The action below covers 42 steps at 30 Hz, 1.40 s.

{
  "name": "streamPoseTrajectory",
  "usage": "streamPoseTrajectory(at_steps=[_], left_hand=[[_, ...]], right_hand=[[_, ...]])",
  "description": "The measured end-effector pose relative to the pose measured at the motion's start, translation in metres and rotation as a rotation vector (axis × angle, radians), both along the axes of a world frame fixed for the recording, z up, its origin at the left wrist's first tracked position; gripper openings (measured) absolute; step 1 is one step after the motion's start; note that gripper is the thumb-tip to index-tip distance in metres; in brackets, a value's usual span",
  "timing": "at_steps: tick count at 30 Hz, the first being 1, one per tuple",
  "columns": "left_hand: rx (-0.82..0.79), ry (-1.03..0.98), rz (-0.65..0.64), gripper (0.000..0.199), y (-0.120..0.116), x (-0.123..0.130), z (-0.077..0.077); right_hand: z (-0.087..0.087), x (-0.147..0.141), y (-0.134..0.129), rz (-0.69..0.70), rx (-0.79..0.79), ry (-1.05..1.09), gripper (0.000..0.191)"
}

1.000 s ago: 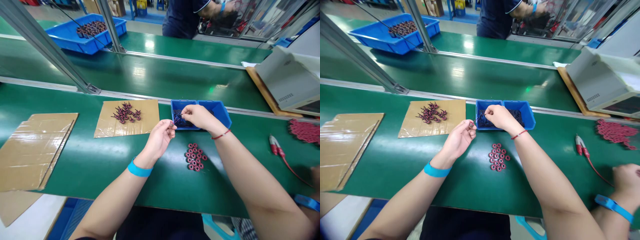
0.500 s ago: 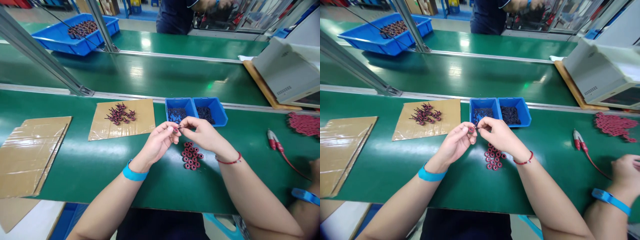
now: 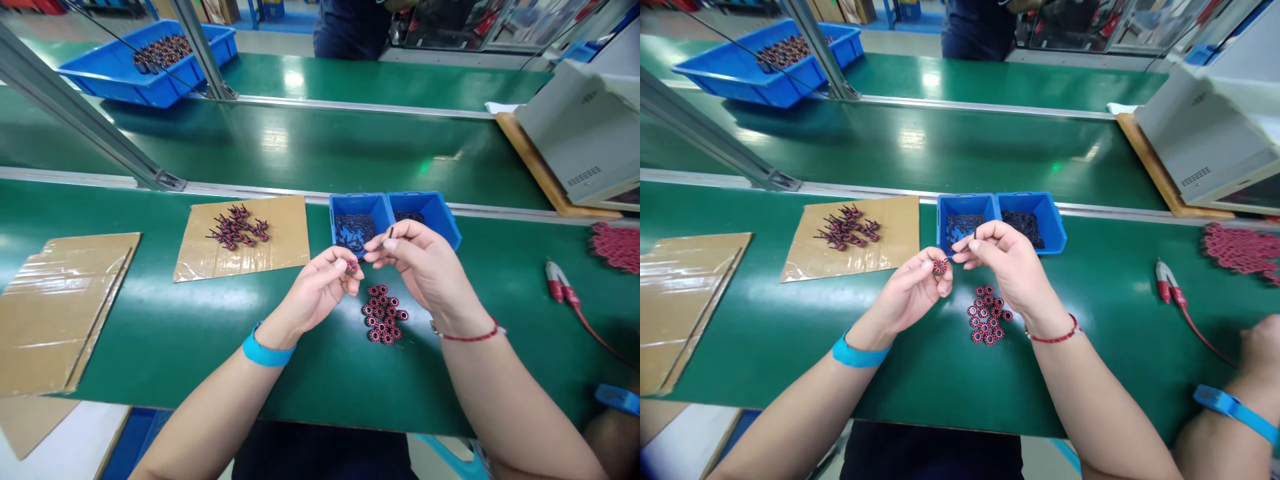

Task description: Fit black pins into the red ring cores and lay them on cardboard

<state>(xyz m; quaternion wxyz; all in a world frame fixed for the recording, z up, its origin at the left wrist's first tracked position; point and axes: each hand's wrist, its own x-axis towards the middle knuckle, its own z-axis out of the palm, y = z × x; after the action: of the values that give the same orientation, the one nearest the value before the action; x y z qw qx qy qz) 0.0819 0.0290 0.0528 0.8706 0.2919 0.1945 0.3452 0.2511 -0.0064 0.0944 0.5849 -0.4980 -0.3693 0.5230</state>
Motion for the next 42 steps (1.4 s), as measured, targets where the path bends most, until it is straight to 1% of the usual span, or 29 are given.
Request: streamPoseTrajectory(at_steps=[5, 12, 15, 17, 19, 21, 22, 23, 24, 26, 27, 28, 29, 30, 32, 36, 40, 42], left_hand=[[0.013, -0.016, -0.046, 0.018, -0.0007, -0.0005, -0.0019], [0.005, -0.009, -0.043, 0.019, -0.0003, 0.0011, -0.0007], [0.008, 0.004, -0.033, 0.019, -0.0004, 0.0012, -0.0004], [0.009, 0.007, -0.026, 0.019, -0.0004, 0.0012, -0.0001], [0.003, 0.002, -0.019, 0.019, -0.0001, 0.0011, 0.0004], [-0.005, -0.006, -0.007, 0.02, 0.0004, 0.001, 0.0011], [-0.009, -0.01, 0.002, 0.021, 0.0007, 0.0009, 0.0015], [-0.012, -0.011, 0.013, 0.022, 0.001, 0.0008, 0.002], [-0.013, -0.01, 0.024, 0.022, 0.0013, 0.0006, 0.0026], [-0.014, 0.0, 0.054, 0.022, 0.0018, 0.0005, 0.0038], [-0.012, 0.008, 0.064, 0.021, 0.002, 0.0005, 0.0043], [-0.01, 0.017, 0.07, 0.021, 0.0021, 0.0006, 0.0048], [-0.006, 0.026, 0.073, 0.02, 0.0022, 0.0007, 0.005], [-0.002, 0.032, 0.075, 0.02, 0.0022, 0.0009, 0.0052], [0.006, 0.039, 0.078, 0.02, 0.0023, 0.0013, 0.005], [0.015, 0.05, 0.093, 0.02, 0.0024, 0.0017, 0.0037], [0.039, 0.072, 0.103, 0.022, 0.0017, 0.0023, 0.0023], [0.055, 0.08, 0.095, 0.021, 0.001, 0.0028, 0.002]], right_hand=[[0.0036, -0.0008, -0.0034, 0.003, 0.013, -0.08, 0.011], [0.0027, -0.0002, -0.0048, 0.011, 0.034, -0.096, 0.012], [0.0029, -0.0016, -0.0044, 0.038, 0.033, -0.112, 0.011], [0.0028, -0.002, -0.004, 0.042, 0.034, -0.16, 0.01], [0.002, -0.0006, -0.0035, 0.008, 0.043, -0.241, 0.008], [0.0008, 0.0022, -0.0033, -0.045, 0.066, -0.39, 0.006], [0.0001, 0.0038, -0.0033, -0.047, 0.076, -0.515, 0.005], [-0.0005, 0.0051, -0.0034, -0.015, 0.08, -0.674, 0.006], [-0.001, 0.006, -0.0037, 0.049, 0.077, -0.856, 0.008], [-0.0018, 0.006, -0.0046, 0.223, 0.051, -1.202, 0.014], [-0.0019, 0.0053, -0.0051, 0.303, 0.038, -1.324, 0.016], [-0.0019, 0.0043, -0.0057, 0.356, 0.032, -1.397, 0.018], [-0.0016, 0.0033, -0.0063, 0.377, 0.035, -1.427, 0.018], [-0.001, 0.0025, -0.0067, 0.374, 0.048, -1.417, 0.019], [0.0006, 0.0021, -0.0071, 0.342, 0.087, -1.302, 0.018], [0.0029, 0.0046, -0.0055, 0.239, 0.075, -0.892, 0.014], [0.0033, 0.0064, -0.0041, 0.077, 0.062, -0.432, 0.007], [0.005, 0.0065, -0.0052, 0.029, 0.071, -0.317, 0.008]])
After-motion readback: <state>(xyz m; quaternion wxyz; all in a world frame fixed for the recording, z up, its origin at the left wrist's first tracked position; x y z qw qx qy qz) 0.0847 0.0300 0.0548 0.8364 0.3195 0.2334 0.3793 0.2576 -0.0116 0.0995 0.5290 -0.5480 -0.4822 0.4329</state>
